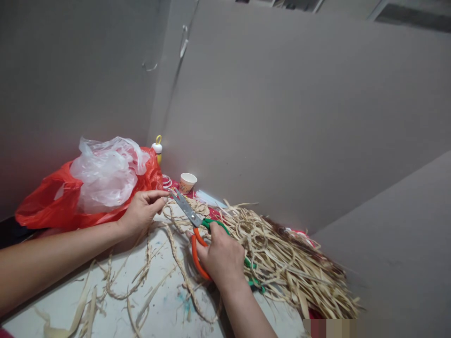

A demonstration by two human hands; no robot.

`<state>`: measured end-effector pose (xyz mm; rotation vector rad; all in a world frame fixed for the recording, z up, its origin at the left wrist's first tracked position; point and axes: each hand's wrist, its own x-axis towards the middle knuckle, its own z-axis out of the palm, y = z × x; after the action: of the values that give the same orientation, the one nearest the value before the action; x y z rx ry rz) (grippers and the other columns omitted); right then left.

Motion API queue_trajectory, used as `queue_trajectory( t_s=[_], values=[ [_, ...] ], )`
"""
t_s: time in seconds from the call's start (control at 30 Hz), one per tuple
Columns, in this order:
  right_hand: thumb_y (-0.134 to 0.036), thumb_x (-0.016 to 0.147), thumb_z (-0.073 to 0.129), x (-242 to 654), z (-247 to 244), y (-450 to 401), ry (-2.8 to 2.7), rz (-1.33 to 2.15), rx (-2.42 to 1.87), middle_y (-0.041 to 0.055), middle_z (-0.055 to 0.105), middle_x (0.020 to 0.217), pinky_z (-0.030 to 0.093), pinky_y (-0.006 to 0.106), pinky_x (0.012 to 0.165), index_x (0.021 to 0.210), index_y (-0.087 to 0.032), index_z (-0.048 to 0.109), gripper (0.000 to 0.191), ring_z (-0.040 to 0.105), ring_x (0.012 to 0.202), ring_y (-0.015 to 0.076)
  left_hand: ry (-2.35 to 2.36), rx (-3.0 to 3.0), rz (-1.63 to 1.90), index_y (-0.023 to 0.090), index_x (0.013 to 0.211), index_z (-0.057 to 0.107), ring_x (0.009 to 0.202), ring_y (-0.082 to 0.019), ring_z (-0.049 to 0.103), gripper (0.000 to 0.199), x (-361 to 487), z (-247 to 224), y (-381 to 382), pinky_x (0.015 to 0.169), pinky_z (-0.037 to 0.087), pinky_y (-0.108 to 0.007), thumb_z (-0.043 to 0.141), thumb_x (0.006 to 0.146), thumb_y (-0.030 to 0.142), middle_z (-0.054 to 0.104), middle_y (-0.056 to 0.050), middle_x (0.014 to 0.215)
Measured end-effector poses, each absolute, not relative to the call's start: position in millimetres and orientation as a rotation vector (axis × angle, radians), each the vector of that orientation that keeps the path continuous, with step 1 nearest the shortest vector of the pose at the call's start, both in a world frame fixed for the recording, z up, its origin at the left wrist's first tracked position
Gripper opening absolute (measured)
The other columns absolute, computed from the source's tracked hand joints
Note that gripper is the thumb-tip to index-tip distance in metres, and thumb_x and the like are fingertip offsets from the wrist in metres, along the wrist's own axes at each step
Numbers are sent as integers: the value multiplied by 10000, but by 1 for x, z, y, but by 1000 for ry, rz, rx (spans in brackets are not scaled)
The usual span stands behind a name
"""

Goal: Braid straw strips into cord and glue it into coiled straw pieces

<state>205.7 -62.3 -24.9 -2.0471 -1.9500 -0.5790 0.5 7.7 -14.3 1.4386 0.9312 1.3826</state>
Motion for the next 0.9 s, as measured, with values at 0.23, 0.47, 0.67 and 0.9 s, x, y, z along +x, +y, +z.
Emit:
queue_trajectory(
  t_s=[0.23,0.47,0.67,0.9],
  values=[
    [-532,806,505,208,-31,-62,-1947,-678,-2011,19,681,652,244,260,493,686,-226,498,329,650,584,202,929,1515,1423,72,981,732,509,-81,355,334,0,-18,8,499,294,-216,566,775,276,450,48,528],
    [-556,789,522,210,-33,-62,-1960,-741,-1941,11,673,594,227,255,484,655,-223,539,359,639,532,198,967,1514,1459,94,932,745,495,-82,371,292,-1,-18,8,490,300,-214,567,765,255,503,40,536],
    [-590,747,583,213,-37,-59,-1860,-580,-1886,-7,581,499,260,255,486,621,-223,554,389,549,473,169,936,1367,1452,112,863,728,519,-79,433,207,0,-16,12,516,329,-202,617,746,241,521,45,537],
    [-544,720,686,205,-29,-59,-1345,464,-1518,-44,496,513,356,236,477,642,-200,525,388,437,476,116,608,907,942,99,840,675,354,-9,304,129,2,-4,7,373,149,-164,631,770,198,556,26,571]
  ],
)
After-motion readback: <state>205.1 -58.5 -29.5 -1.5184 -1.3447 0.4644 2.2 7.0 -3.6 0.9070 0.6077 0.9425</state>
